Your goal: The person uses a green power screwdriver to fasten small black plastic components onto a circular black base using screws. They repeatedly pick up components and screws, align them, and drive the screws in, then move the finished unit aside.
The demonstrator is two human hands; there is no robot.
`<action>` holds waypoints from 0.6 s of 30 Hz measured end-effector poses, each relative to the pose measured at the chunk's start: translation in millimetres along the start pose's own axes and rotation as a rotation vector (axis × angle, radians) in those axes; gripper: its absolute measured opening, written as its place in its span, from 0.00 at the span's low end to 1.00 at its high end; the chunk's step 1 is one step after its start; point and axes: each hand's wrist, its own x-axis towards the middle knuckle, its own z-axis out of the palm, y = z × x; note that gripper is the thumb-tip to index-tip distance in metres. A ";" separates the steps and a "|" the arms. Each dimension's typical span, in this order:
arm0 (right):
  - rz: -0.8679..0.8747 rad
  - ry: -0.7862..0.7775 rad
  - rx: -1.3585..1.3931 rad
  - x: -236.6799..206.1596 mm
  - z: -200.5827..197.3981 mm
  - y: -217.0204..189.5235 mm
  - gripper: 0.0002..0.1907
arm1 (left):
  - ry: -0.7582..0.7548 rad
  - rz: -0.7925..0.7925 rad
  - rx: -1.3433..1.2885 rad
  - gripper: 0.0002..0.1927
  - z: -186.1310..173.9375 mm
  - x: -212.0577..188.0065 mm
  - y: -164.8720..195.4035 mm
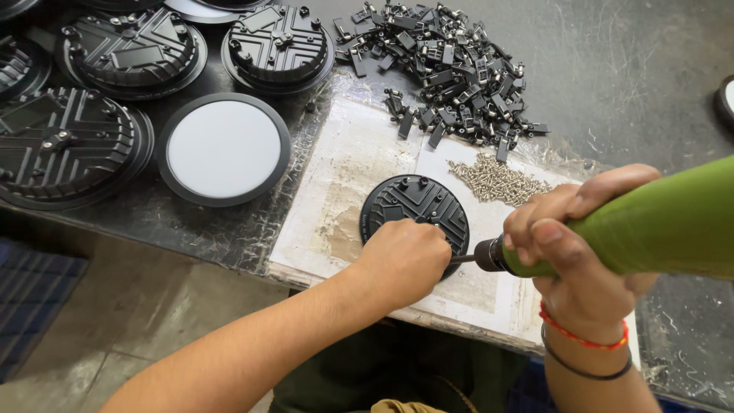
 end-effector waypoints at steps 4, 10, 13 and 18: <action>0.038 -0.001 0.155 9.7 0.9 0.2 0.20 | -0.048 -0.051 -0.016 0.05 -1.1 -4.5 3.5; -0.050 -0.108 0.023 12.9 -11.4 -17.9 0.31 | -0.042 -0.015 -0.011 0.05 -5.9 -5.3 7.0; -0.062 -0.156 -0.219 16.7 -25.0 -38.6 0.31 | -0.071 -0.018 0.014 0.06 -7.0 -3.8 8.8; -0.011 -0.013 -0.171 13.3 -27.5 -54.3 0.32 | -0.093 -0.034 0.011 0.10 -8.3 -4.2 10.7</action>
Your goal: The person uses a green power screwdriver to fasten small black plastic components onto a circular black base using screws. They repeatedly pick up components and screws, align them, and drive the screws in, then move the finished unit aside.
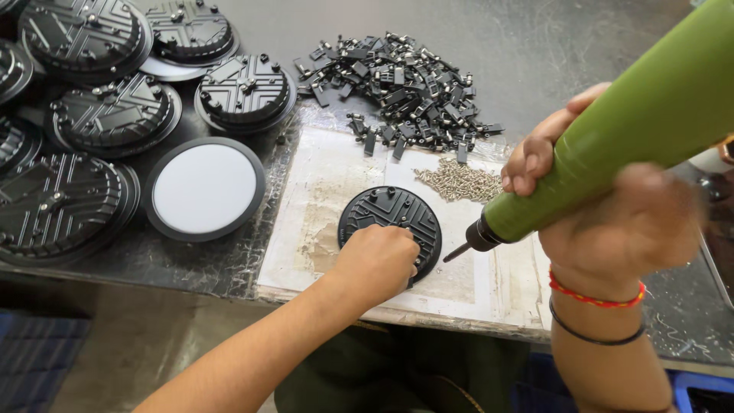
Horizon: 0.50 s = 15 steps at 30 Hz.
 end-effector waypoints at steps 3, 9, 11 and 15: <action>-0.008 0.050 -0.016 -2.3 -0.2 -3.6 0.43 | 0.003 0.006 0.012 0.11 -1.2 1.0 1.6; 0.029 0.097 0.104 -6.9 -3.8 6.7 0.51 | -0.018 -0.006 0.016 0.11 -2.2 3.6 4.8; 0.057 0.117 0.096 -11.2 -3.8 12.5 0.51 | -0.022 -0.001 0.024 0.11 -2.0 3.6 4.3; 0.026 0.135 0.154 -17.8 2.9 29.8 0.51 | -0.020 0.021 0.038 0.11 -1.6 3.0 2.8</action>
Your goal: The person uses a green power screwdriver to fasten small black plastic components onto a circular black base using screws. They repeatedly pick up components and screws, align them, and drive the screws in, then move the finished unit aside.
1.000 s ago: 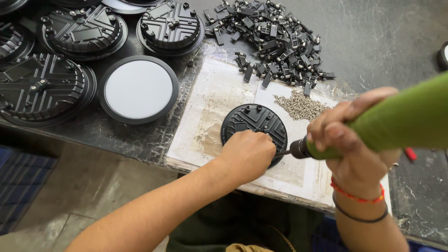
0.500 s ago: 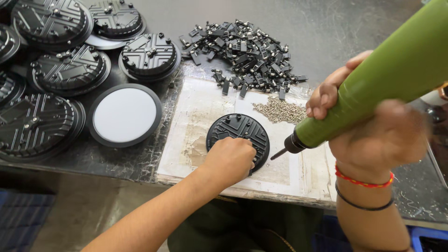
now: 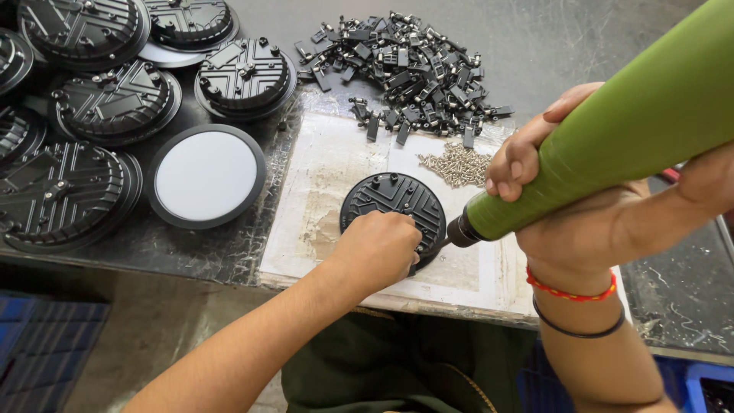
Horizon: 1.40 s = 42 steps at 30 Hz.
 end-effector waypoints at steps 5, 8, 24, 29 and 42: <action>-0.039 0.006 0.004 -0.4 1.5 10.1 0.51 | -0.001 -0.011 -0.014 0.11 -0.9 -0.2 0.5; -0.048 0.013 -0.033 0.3 1.9 10.0 0.52 | -0.020 -0.027 -0.018 0.11 -1.6 1.0 1.3; -0.001 -0.024 0.015 0.1 -4.4 13.8 0.49 | -0.036 -0.036 -0.021 0.10 -1.3 2.4 0.3; 0.044 -0.128 0.203 8.7 -1.7 24.1 0.50 | -0.007 -0.023 -0.017 0.10 0.5 1.2 -0.9; -0.038 -0.141 -0.201 27.8 4.1 -9.4 0.53 | -0.017 -0.038 0.004 0.10 2.7 1.0 1.9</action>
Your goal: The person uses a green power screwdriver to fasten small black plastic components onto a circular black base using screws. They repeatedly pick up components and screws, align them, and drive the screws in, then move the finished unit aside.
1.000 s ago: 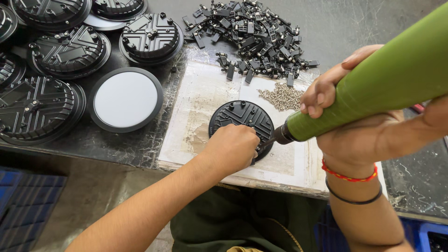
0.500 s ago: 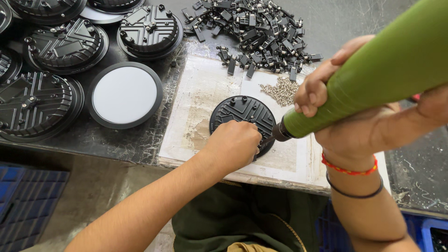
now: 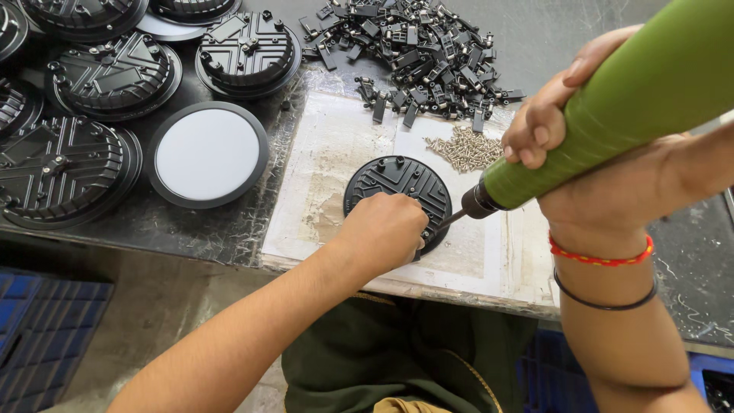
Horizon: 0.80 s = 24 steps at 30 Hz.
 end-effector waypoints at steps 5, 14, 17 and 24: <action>-0.016 0.005 0.043 -10.0 -1.6 2.8 0.51 | -0.037 -0.055 0.010 0.10 0.0 3.1 1.1; -0.012 0.030 0.085 -16.7 -0.1 7.4 0.50 | -0.092 -0.110 0.016 0.08 -2.9 7.5 3.6; 0.007 0.025 0.100 -19.3 -0.4 10.5 0.51 | -0.090 -0.107 0.017 0.07 -2.7 8.0 2.9; 0.016 0.046 0.100 -16.6 -1.6 9.7 0.48 | -0.070 -0.110 0.017 0.05 -1.2 9.0 1.1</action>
